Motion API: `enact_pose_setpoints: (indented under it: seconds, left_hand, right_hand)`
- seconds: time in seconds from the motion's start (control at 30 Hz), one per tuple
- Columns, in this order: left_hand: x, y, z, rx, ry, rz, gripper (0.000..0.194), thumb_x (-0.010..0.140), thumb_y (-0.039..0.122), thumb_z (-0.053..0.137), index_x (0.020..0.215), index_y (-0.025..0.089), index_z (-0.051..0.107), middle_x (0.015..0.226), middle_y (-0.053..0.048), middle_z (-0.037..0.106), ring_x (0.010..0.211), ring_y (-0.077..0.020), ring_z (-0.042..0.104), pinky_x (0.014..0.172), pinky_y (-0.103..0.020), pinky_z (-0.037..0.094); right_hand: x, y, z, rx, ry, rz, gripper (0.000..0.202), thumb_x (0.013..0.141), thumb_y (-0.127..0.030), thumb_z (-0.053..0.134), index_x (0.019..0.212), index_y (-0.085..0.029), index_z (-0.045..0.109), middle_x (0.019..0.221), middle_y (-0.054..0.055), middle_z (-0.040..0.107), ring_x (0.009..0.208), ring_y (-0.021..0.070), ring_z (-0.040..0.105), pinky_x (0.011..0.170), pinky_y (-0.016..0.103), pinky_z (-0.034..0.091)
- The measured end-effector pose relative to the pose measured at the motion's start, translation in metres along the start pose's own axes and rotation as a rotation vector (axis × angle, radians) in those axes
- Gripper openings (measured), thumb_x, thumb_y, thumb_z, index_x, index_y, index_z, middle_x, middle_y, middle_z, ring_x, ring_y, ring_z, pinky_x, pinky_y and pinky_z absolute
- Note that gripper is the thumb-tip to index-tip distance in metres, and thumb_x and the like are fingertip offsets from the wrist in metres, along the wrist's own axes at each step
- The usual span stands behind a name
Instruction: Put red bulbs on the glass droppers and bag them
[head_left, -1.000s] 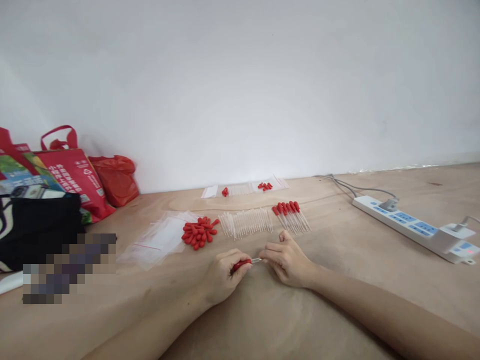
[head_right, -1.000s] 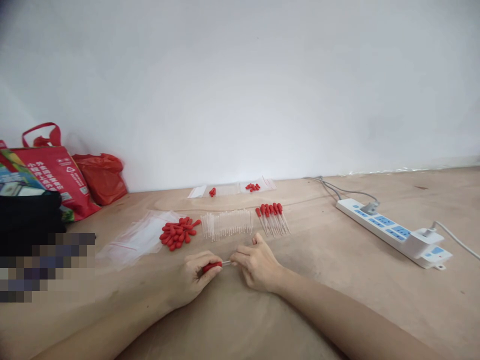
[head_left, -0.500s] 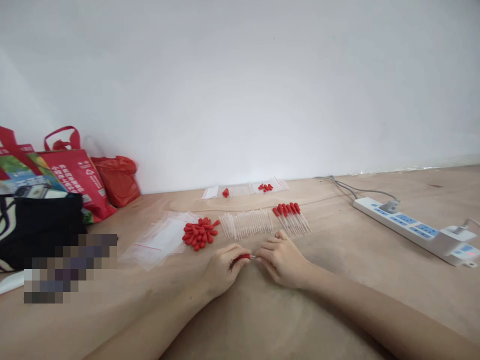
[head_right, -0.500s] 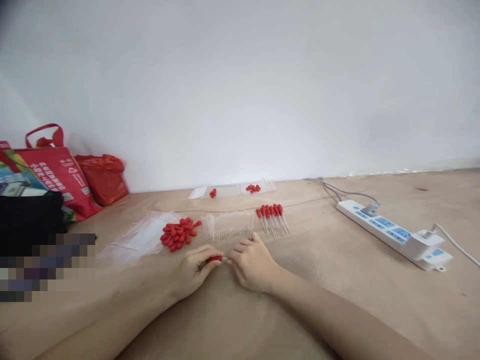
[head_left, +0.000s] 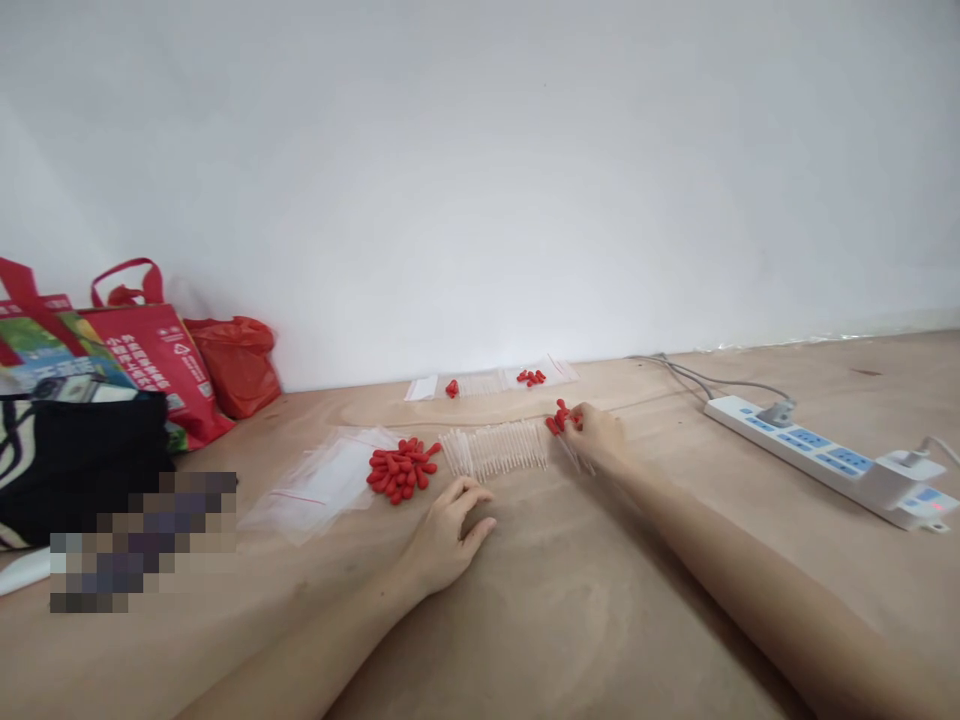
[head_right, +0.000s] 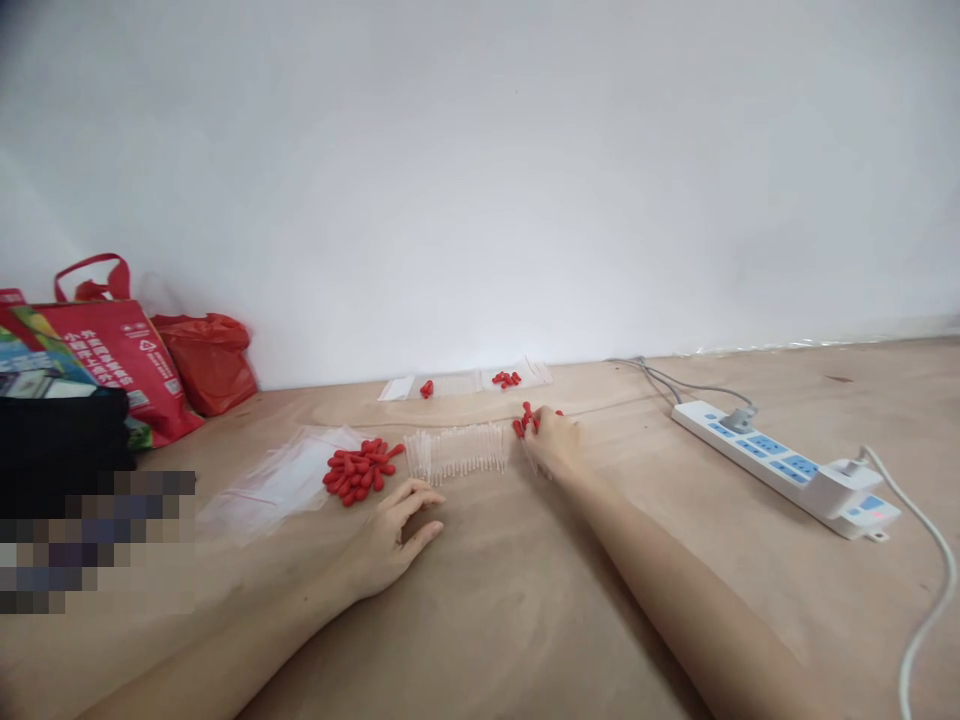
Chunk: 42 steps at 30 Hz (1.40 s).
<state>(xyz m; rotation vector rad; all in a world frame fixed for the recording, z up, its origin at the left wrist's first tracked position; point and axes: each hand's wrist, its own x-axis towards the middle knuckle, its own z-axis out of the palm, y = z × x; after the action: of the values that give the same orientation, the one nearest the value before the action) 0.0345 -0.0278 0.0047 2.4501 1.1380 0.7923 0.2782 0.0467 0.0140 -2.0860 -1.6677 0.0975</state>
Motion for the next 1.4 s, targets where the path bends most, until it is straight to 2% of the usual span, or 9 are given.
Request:
enact_pose_setpoints:
  seconds: [0.2, 0.53, 0.63, 0.77, 0.83, 0.93, 1.1, 1.27, 1.4]
  left_hand:
    - [0.0, -0.005, 0.002, -0.009, 0.003, 0.03, 0.013, 0.077, 0.019, 0.047, 0.088, 0.019, 0.055, 0.092, -0.005, 0.051, 0.084, -0.0181, 0.051, 0.075, -0.031, 0.042]
    - [-0.001, -0.002, 0.004, 0.009, -0.004, 0.013, 0.012, 0.076, 0.017, 0.049, 0.084, 0.018, 0.057, 0.089, -0.004, 0.053, 0.081, -0.017, 0.052, 0.075, -0.029, 0.042]
    - [0.004, -0.008, -0.005, 0.132, 0.102, -0.031, 0.009, 0.076, 0.021, 0.05, 0.079, 0.018, 0.058, 0.084, -0.005, 0.054, 0.081, -0.0189, 0.052, 0.075, -0.032, 0.041]
    - [0.027, -0.032, -0.035, 0.328, 0.271, -0.171, 0.009, 0.076, 0.02, 0.048, 0.073, 0.018, 0.057, 0.079, -0.006, 0.056, 0.083, -0.0219, 0.053, 0.077, -0.036, 0.041]
    - [0.043, -0.046, -0.05, 0.271, 0.129, -0.33, 0.007, 0.076, 0.02, 0.049, 0.074, 0.018, 0.055, 0.069, -0.003, 0.057, 0.071, -0.0189, 0.057, 0.069, -0.033, 0.043]
    - [0.065, -0.063, -0.062, 0.232, -0.041, -0.384, 0.005, 0.073, 0.018, 0.052, 0.078, 0.019, 0.053, 0.054, 0.002, 0.055, 0.05, -0.0147, 0.054, 0.056, -0.029, 0.043]
    - [0.087, -0.078, -0.059, 0.252, -0.083, -0.38, 0.023, 0.054, 0.001, 0.06, 0.066, 0.019, 0.052, 0.055, 0.003, 0.056, 0.054, -0.0151, 0.054, 0.059, -0.027, 0.043]
    - [0.086, -0.065, -0.066, 0.247, 0.031, -0.323, 0.02, 0.064, 0.005, 0.054, 0.079, 0.017, 0.056, 0.068, -0.001, 0.058, 0.067, -0.0164, 0.056, 0.068, -0.029, 0.043]
    - [0.061, -0.032, -0.055, 0.012, 0.193, -0.279, 0.019, 0.08, 0.023, 0.041, 0.091, 0.017, 0.054, 0.083, -0.004, 0.058, 0.066, -0.014, 0.056, 0.065, -0.028, 0.045]
  right_hand:
    - [-0.002, -0.014, 0.017, -0.108, 0.015, -0.029, 0.025, 0.082, -0.027, 0.036, 0.096, -0.014, 0.052, 0.087, 0.011, 0.064, 0.092, 0.0233, 0.054, 0.081, 0.035, 0.025]
    - [-0.006, -0.023, 0.023, -0.185, 0.035, -0.11, 0.026, 0.078, -0.029, 0.039, 0.083, -0.016, 0.061, 0.081, 0.01, 0.064, 0.089, 0.0237, 0.054, 0.083, 0.037, 0.022]
    - [-0.008, -0.034, 0.024, -0.226, -0.011, -0.106, 0.026, 0.075, -0.028, 0.041, 0.076, -0.015, 0.064, 0.079, 0.011, 0.064, 0.083, 0.024, 0.055, 0.081, 0.039, 0.022]
    - [-0.002, -0.041, 0.024, -0.237, -0.089, -0.046, 0.023, 0.072, -0.022, 0.045, 0.078, -0.013, 0.065, 0.084, 0.015, 0.063, 0.087, 0.0256, 0.055, 0.08, 0.041, 0.023]
    - [0.001, -0.042, 0.023, -0.221, -0.143, -0.024, 0.022, 0.07, -0.019, 0.046, 0.08, -0.013, 0.065, 0.084, 0.015, 0.063, 0.088, 0.0258, 0.055, 0.079, 0.041, 0.023]
    - [0.004, -0.044, 0.023, -0.194, -0.194, 0.003, 0.022, 0.069, -0.018, 0.047, 0.082, -0.014, 0.064, 0.085, 0.015, 0.063, 0.088, 0.0257, 0.056, 0.078, 0.041, 0.026]
    - [0.002, -0.047, 0.019, -0.164, -0.212, 0.003, 0.021, 0.071, -0.022, 0.046, 0.08, -0.014, 0.064, 0.087, 0.014, 0.064, 0.085, 0.0247, 0.057, 0.074, 0.038, 0.03]
    - [0.0, -0.041, 0.007, -0.119, -0.155, -0.052, 0.025, 0.077, -0.027, 0.041, 0.076, -0.014, 0.062, 0.083, 0.013, 0.064, 0.08, 0.023, 0.057, 0.071, 0.034, 0.031]
    - [-0.017, -0.022, -0.001, 0.028, 0.025, -0.273, 0.028, 0.083, -0.029, 0.034, 0.073, -0.016, 0.055, 0.072, 0.009, 0.063, 0.071, 0.019, 0.056, 0.068, 0.03, 0.031]
